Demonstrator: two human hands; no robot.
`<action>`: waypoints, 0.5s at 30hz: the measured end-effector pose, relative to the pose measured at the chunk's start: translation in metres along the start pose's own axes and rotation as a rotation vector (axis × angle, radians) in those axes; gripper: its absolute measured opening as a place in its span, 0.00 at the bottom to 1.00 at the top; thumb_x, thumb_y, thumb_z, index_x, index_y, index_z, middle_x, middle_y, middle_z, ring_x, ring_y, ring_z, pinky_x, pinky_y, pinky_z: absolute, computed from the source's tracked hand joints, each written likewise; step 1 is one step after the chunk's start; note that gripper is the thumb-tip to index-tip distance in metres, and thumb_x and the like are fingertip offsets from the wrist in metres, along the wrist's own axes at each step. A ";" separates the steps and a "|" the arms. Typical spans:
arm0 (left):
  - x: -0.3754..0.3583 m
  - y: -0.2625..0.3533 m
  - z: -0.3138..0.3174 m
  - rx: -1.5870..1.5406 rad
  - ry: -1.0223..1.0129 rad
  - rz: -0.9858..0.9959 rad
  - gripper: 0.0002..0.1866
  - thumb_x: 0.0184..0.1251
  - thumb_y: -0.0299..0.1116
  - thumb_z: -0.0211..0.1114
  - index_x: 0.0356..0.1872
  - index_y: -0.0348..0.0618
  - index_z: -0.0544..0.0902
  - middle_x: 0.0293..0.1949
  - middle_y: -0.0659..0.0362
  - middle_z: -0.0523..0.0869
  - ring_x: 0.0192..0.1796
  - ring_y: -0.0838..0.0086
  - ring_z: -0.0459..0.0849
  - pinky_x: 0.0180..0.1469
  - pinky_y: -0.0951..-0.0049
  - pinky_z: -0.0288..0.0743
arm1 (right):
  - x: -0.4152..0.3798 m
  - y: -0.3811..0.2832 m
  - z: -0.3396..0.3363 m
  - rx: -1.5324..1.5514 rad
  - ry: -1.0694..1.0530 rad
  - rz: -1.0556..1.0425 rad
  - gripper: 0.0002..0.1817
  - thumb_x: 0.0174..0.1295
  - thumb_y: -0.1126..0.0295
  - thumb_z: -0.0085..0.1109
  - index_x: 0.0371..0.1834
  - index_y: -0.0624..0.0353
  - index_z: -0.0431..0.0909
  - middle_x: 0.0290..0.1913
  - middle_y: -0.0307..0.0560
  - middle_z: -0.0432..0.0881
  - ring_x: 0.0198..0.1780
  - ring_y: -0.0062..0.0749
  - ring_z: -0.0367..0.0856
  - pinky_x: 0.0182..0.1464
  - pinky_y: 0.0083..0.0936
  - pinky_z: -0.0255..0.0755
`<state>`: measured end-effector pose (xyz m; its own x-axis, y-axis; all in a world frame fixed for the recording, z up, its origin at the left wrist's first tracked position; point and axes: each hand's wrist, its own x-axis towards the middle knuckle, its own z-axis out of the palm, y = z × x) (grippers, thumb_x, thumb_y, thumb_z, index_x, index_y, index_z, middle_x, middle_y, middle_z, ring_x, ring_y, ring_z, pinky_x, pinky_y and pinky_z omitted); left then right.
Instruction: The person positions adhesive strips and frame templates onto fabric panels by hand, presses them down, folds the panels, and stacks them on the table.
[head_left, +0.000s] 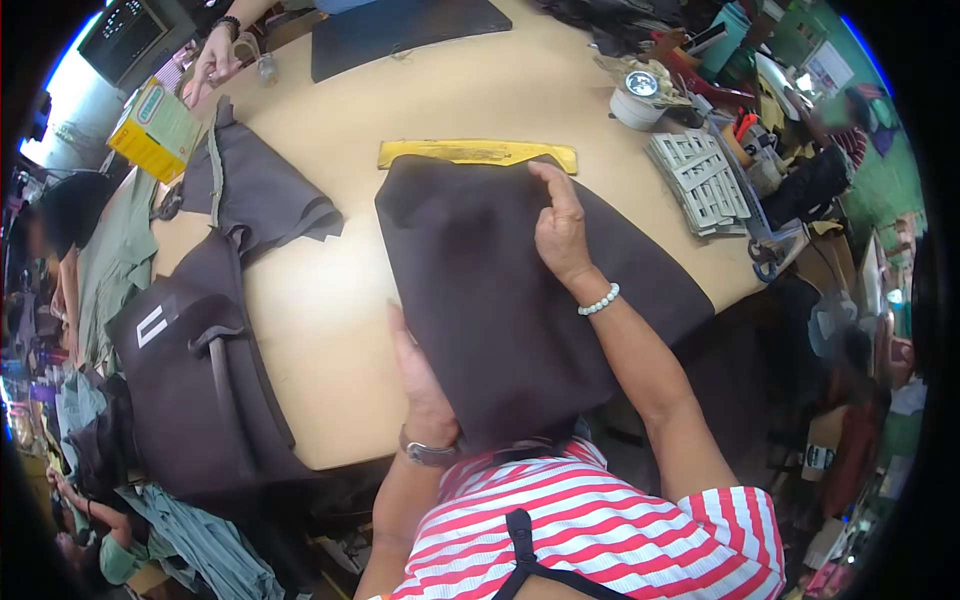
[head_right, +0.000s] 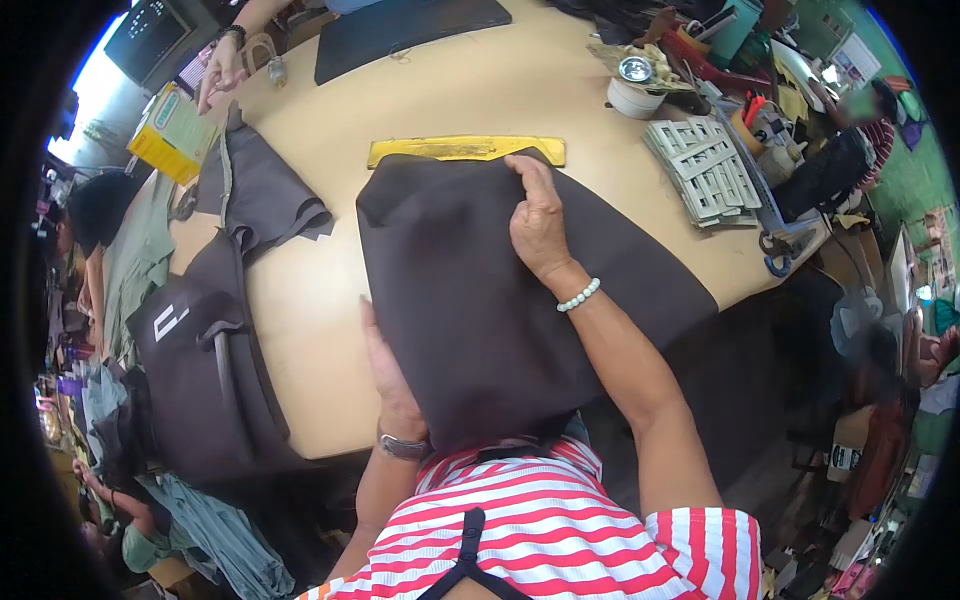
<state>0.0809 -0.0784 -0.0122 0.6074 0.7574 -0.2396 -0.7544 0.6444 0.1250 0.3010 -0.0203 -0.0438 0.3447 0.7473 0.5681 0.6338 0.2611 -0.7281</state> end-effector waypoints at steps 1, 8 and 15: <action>0.002 -0.008 -0.009 -0.040 0.007 0.001 0.28 0.76 0.51 0.43 0.62 0.38 0.71 0.60 0.51 0.77 0.60 0.61 0.76 0.66 0.61 0.67 | 0.000 0.002 0.000 -0.009 0.006 0.022 0.34 0.43 0.92 0.32 0.57 0.66 0.71 0.59 0.55 0.73 0.65 0.44 0.69 0.72 0.30 0.57; -0.013 -0.018 -0.052 -0.214 -0.277 -0.093 0.23 0.75 0.44 0.49 0.61 0.37 0.72 0.58 0.52 0.78 0.60 0.63 0.76 0.62 0.66 0.72 | 0.003 0.032 -0.021 -0.718 0.081 0.118 0.28 0.56 0.67 0.59 0.61 0.60 0.67 0.53 0.53 0.75 0.60 0.51 0.69 0.60 0.52 0.59; -0.038 0.033 -0.007 0.634 0.422 0.519 0.23 0.64 0.18 0.57 0.62 0.31 0.72 0.56 0.49 0.80 0.59 0.66 0.77 0.64 0.68 0.70 | 0.005 0.015 -0.051 -0.274 0.007 0.340 0.22 0.55 0.77 0.63 0.54 0.61 0.73 0.26 0.42 0.74 0.32 0.30 0.75 0.36 0.28 0.71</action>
<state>0.0310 -0.0873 -0.0060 -0.0041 0.9468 -0.3218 -0.5531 0.2660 0.7895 0.3474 -0.0445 -0.0320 0.5698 0.7582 0.3169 0.6436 -0.1719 -0.7458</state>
